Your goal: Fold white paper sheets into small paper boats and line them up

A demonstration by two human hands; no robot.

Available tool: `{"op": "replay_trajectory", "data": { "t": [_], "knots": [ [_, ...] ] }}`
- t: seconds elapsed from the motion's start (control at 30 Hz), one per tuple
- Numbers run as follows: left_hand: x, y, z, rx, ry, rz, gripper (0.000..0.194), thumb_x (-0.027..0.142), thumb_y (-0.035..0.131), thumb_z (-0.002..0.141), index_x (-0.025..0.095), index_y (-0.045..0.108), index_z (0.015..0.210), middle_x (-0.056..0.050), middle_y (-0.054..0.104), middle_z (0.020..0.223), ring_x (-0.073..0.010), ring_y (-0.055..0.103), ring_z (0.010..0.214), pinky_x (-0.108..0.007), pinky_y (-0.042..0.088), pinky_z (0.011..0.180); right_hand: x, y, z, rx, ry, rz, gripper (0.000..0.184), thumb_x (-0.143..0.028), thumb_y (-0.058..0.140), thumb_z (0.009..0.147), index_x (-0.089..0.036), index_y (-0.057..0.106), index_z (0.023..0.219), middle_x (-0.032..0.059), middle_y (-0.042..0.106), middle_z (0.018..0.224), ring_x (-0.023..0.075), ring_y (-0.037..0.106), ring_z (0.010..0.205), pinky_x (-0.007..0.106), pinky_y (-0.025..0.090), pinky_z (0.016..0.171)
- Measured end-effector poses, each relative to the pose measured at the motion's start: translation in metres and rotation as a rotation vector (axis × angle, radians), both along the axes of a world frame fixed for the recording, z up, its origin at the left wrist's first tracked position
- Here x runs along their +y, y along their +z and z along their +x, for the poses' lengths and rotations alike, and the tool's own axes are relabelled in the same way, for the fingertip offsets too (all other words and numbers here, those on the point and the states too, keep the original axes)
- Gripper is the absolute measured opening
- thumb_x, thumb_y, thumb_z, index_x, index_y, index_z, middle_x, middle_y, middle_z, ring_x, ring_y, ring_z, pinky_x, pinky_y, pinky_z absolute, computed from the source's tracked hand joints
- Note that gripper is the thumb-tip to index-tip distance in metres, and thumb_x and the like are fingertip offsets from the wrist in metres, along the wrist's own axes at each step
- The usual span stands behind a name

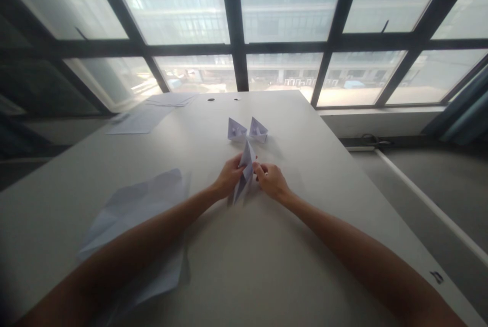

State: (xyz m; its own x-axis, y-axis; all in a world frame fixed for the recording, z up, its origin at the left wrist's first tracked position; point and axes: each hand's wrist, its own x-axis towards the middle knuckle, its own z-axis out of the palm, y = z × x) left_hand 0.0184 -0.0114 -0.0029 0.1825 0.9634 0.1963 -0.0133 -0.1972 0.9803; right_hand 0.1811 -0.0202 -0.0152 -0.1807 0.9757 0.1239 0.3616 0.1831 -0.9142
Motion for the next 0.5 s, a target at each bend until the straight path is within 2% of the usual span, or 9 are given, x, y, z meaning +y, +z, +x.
{"op": "replay_trajectory", "data": {
  "t": [0.1,0.2,0.27,0.33,0.4,0.5],
  "knots": [
    [-0.002,0.003,0.0,0.032,0.017,0.039,0.037,0.016,0.061,0.076,0.015,0.07,0.112,-0.003,0.072,0.093,-0.0187,0.064,0.084,-0.026,0.05,0.075,0.0,-0.001,0.0,0.009,0.014,0.035,0.034,-0.048,0.055,0.088,-0.019,0.062,0.073,0.0026,0.065,0.067,0.0138,0.056,0.052,0.024,0.04,0.05],
    [-0.001,0.003,0.001,0.001,0.052,0.015,0.051,0.013,0.063,0.072,0.017,0.066,0.123,-0.004,0.072,0.103,-0.0195,0.064,0.091,-0.026,0.049,0.08,0.004,-0.005,0.002,0.025,-0.016,-0.005,0.015,-0.03,0.058,0.078,-0.018,0.06,0.069,0.0006,0.061,0.061,0.0142,0.055,0.05,0.024,0.039,0.048],
    [0.0,0.001,0.001,-0.028,0.053,-0.026,0.056,0.013,0.065,0.071,0.017,0.064,0.127,-0.005,0.072,0.108,-0.0201,0.064,0.094,-0.027,0.048,0.083,0.008,-0.008,0.004,0.057,-0.036,-0.039,0.012,-0.026,0.057,0.074,-0.018,0.06,0.067,-0.0003,0.059,0.057,0.0138,0.053,0.048,0.024,0.038,0.046],
    [0.001,0.0,0.001,-0.032,0.011,-0.057,0.05,0.016,0.069,0.071,0.016,0.067,0.122,-0.005,0.072,0.104,-0.0206,0.064,0.093,-0.028,0.047,0.084,0.011,-0.009,0.006,0.089,-0.078,-0.05,0.013,-0.027,0.057,0.073,-0.017,0.061,0.066,-0.0014,0.056,0.055,0.0128,0.049,0.048,0.024,0.035,0.045],
    [0.0,-0.001,0.0,-0.008,-0.03,-0.08,0.036,0.021,0.072,0.071,0.014,0.072,0.107,-0.004,0.072,0.094,-0.0202,0.063,0.087,-0.027,0.047,0.079,0.013,-0.008,0.007,0.115,-0.121,-0.053,0.014,-0.029,0.057,0.071,-0.017,0.061,0.067,-0.0021,0.054,0.055,0.0122,0.046,0.049,0.023,0.034,0.045],
    [-0.001,-0.002,-0.001,0.018,-0.024,-0.115,0.022,0.025,0.074,0.072,0.013,0.073,0.09,-0.002,0.069,0.082,-0.0178,0.06,0.075,-0.026,0.046,0.071,0.012,-0.004,0.008,0.17,-0.15,-0.075,0.012,-0.03,0.059,0.069,-0.018,0.059,0.066,-0.0027,0.054,0.056,0.0122,0.046,0.052,0.023,0.034,0.047]
  ]
}}
